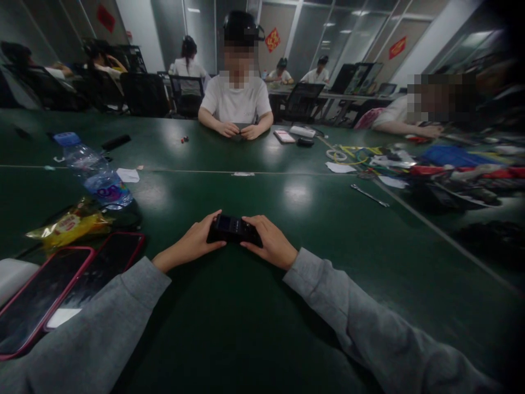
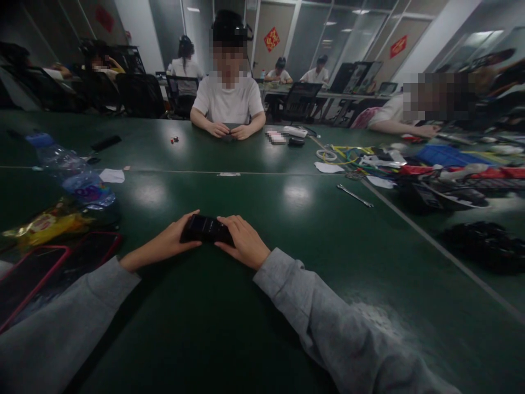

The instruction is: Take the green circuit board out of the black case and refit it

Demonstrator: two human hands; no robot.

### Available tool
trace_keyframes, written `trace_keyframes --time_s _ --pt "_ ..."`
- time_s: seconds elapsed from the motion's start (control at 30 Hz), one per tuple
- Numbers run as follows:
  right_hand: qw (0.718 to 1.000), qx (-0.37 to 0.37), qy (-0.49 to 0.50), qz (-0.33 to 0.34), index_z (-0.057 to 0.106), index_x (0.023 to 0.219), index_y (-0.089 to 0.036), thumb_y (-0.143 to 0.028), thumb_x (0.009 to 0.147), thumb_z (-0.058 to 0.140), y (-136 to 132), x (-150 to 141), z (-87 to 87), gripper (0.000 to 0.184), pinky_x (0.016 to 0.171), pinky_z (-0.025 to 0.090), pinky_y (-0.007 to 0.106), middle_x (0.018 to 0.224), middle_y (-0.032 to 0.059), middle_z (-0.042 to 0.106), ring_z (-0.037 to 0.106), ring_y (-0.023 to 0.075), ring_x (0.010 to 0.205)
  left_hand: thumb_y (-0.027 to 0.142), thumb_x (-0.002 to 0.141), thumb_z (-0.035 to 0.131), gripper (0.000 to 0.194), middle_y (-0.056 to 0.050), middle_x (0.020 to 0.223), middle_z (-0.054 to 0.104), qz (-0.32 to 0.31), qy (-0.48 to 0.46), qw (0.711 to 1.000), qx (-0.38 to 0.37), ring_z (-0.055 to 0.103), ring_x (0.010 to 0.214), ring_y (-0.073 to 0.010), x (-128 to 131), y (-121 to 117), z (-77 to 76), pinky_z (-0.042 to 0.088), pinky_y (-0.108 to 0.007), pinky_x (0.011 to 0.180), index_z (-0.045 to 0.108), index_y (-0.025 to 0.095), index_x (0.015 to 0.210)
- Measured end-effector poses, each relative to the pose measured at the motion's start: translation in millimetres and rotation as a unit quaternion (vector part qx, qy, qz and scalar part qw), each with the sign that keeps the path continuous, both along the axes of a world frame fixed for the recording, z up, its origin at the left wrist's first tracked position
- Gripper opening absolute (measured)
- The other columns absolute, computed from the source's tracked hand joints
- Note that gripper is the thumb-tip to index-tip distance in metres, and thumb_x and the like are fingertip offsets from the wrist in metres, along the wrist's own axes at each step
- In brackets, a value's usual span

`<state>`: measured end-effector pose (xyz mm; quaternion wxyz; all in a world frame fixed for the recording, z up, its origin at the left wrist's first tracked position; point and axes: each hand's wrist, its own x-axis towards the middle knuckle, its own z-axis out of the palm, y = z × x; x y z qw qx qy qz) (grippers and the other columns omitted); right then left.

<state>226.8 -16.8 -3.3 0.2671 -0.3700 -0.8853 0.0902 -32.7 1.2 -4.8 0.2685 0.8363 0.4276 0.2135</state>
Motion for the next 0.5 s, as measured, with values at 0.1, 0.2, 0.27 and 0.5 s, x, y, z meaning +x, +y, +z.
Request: trace_keyframes --time_s 0.1,0.2,0.27,0.5 --pt "1.000 0.000 -0.002 -0.001 0.037 0.134 -0.016 -0.037 0.087 0.060 0.1 0.2 -0.2 0.056 0.090 0.051 0.048 0.117 0.0142 0.056 0.056 0.0269 0.104 0.047 0.081 0.063 0.083 -0.016 0.149 0.038 -0.008 -0.004 1.000 0.003 0.042 0.133 -0.0336 0.1 0.8 -2.0 0.037 -0.054 0.108 0.022 0.020 0.148" --pt "1.000 0.001 -0.007 -0.003 0.037 0.134 -0.015 -0.037 0.088 0.060 0.5 -0.3 -0.7 0.056 0.090 0.052 0.047 0.117 0.0146 0.057 0.056 0.0266 0.103 0.047 0.082 0.063 0.082 -0.016 0.148 0.039 -0.008 -0.004 1.000 0.008 0.043 0.132 -0.0326 0.1 1.0 -3.6 0.037 -0.053 0.108 0.021 0.021 0.148" --pt "1.000 0.003 -0.009 -0.005 0.036 0.134 -0.014 -0.037 0.088 0.059 0.6 -0.6 -0.9 0.057 0.089 0.052 0.048 0.116 0.0150 0.056 0.056 0.0267 0.102 0.047 0.082 0.063 0.082 -0.015 0.147 0.040 -0.006 -0.002 1.000 0.012 0.043 0.132 -0.0324 -0.3 0.9 -3.9 0.036 -0.054 0.108 0.021 0.022 0.148" --pt "1.000 0.002 -0.005 -0.004 0.033 0.138 -0.017 -0.038 0.088 0.059 0.1 0.1 -1.7 0.060 0.088 0.052 0.051 0.116 0.0149 0.056 0.057 0.0283 0.102 0.046 0.082 0.063 0.081 -0.015 0.148 0.039 -0.013 -0.018 1.000 -0.008 0.043 0.132 -0.0325 -2.4 1.8 -3.2 0.035 -0.056 0.108 0.021 0.025 0.148"
